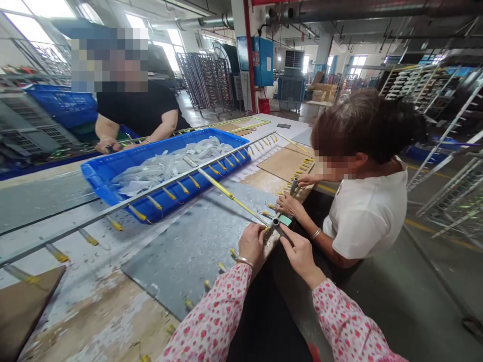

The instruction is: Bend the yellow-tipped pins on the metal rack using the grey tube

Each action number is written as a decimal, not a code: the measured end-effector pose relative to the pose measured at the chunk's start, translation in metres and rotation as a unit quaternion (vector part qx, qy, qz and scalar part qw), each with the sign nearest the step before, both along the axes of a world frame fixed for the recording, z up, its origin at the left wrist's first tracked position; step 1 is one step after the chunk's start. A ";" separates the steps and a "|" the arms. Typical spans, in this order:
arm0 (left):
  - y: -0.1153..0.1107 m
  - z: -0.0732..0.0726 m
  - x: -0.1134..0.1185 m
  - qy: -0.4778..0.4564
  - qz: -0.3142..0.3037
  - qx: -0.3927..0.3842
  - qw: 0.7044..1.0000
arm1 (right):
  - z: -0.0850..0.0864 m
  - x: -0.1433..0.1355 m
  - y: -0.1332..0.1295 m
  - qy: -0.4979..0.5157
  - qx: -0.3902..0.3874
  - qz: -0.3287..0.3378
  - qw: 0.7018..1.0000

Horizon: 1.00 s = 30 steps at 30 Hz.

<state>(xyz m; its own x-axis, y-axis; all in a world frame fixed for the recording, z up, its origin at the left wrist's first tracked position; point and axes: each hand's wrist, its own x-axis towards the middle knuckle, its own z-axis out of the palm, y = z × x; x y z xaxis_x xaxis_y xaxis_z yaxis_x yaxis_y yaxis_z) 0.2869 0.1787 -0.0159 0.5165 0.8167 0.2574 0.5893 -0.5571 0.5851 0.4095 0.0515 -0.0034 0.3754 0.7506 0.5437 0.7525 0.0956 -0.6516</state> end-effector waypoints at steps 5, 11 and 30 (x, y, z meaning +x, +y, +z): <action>0.000 -0.001 0.000 -0.014 -0.001 -0.003 1.000 | 0.006 0.001 0.002 -0.010 0.098 -0.051 0.994; 0.000 -0.003 0.000 -0.041 0.002 -0.006 0.999 | 0.007 -0.002 0.001 -0.013 0.004 0.003 1.000; -0.001 -0.005 -0.001 -0.049 0.010 -0.002 0.999 | 0.007 -0.001 0.001 -0.058 -0.052 -0.021 0.997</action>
